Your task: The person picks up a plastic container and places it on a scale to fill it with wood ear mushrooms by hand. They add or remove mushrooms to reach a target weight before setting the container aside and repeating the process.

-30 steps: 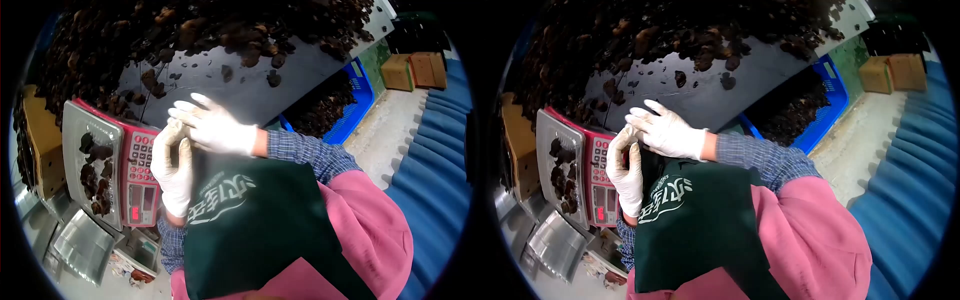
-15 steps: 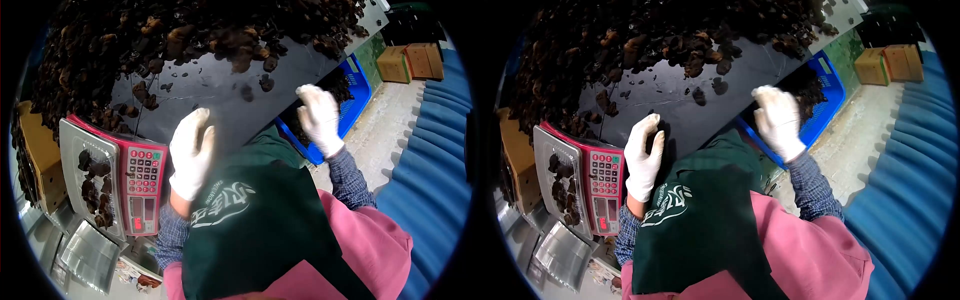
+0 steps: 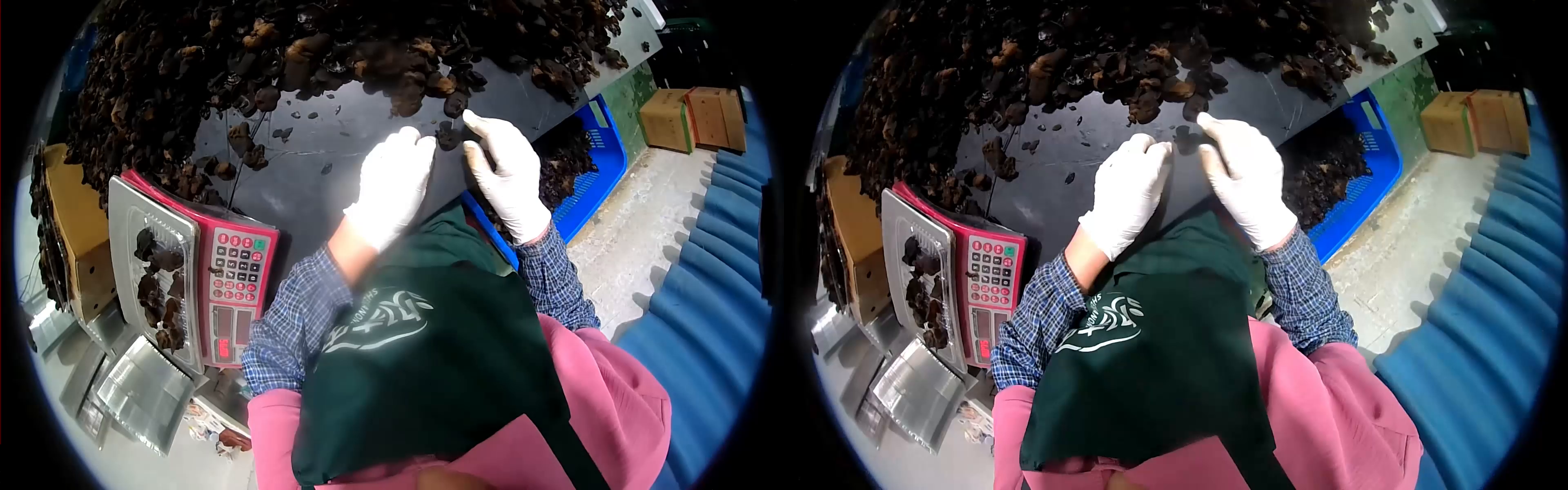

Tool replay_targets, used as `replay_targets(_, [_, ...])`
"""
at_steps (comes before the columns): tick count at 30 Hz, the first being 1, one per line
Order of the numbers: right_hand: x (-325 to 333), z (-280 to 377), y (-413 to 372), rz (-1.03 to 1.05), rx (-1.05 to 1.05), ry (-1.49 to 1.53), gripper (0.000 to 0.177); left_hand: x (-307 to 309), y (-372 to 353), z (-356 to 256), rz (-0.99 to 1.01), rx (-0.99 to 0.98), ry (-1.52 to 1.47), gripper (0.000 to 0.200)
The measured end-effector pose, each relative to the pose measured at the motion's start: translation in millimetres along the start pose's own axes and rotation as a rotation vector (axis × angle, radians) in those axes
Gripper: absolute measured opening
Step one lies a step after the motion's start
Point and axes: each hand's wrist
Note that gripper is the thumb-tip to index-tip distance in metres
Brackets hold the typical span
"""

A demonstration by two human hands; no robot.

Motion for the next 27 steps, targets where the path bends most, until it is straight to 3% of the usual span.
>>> replay_targets(2, [-3.9, 3.5, 8.0, 0.084, 0.062, -0.049, 0.043, -7.9, -4.9, 5.4, -0.158, -0.002, -0.116, 0.024])
replay_targets(5, [-20.2, -8.2, 2.9, 0.124, 0.007, 0.034, 0.033, 8.9, -20.5, 2.5, -0.055, 0.300, -0.600, 0.018])
replay_targets(7, [-23.6, 5.9, -1.3, 0.026, -0.164, 0.293, 0.027, 38.1, -27.0, 3.3, 0.230, 0.655, -1.129, 0.029])
replay_targets(9, [-26.1, 25.9, -6.7, 0.050, -0.235, 0.449, 0.029, 53.9, -43.1, 6.5, 0.216, 0.724, -1.579, 0.036])
replay_targets(10, [-23.6, 39.5, -5.5, 0.159, -0.161, 0.490, 0.031, 57.2, -47.0, 11.9, 0.274, 0.806, -1.710, 0.041])
replay_targets(11, [-23.2, 51.5, -2.0, 0.266, -0.084, 0.526, 0.034, 50.0, -58.0, 13.3, 0.178, 0.774, -1.978, 0.040])
replay_targets(13, [-36.6, 65.7, 3.1, 0.265, 0.049, 0.630, 0.037, 50.6, -71.4, 21.5, 0.168, 0.699, -2.163, 0.041])
replay_targets(14, [-41.6, 66.2, 7.5, 0.201, 0.079, 0.601, 0.039, 52.3, -80.9, 23.9, 0.149, 0.911, -2.054, 0.037])
replay_targets(15, [-50.3, 58.6, 14.7, 0.156, 0.221, 0.501, 0.046, 57.4, -88.0, 22.6, 0.098, 0.929, -1.861, 0.032])
replay_targets(17, [-68.8, 60.2, 22.0, 0.157, 0.203, 0.251, 0.061, 73.9, -98.4, 22.9, 0.056, 1.036, -1.810, 0.026])
replay_targets(18, [-84.7, 59.8, 22.8, 0.282, 0.137, 0.149, 0.077, 80.2, -101.7, 19.5, 0.026, 1.088, -1.741, 0.025])
replay_targets(19, [-102.2, 57.4, 24.6, 0.333, 0.206, -0.001, 0.086, 84.1, -106.9, 22.5, 0.072, 1.067, -1.640, 0.025])
replay_targets(21, [-120.2, 60.6, 29.4, 0.403, 0.206, 0.117, 0.086, 80.8, -116.9, 19.1, 0.010, 1.147, -1.621, 0.024])
replay_targets(22, [-133.7, 63.3, 38.6, 0.422, 0.246, 0.061, 0.087, 86.9, -115.9, 22.6, 0.111, 1.164, -1.560, 0.023])
replay_targets(26, [-176.0, 76.4, 80.2, 0.329, 0.325, 0.156, 0.076, 87.3, -111.9, 19.5, 0.023, 1.107, -1.534, 0.023])
replay_targets(27, [-175.8, 84.1, 89.0, 0.391, 0.321, 0.168, 0.071, 86.7, -112.4, 20.1, 0.017, 1.091, -1.534, 0.024])
Point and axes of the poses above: each hand's wrist, its own y-axis towards the middle knuckle, its own x-axis out of the back of the hand, z = x × y, and after that the axes turned 10 degrees about y, right-handed
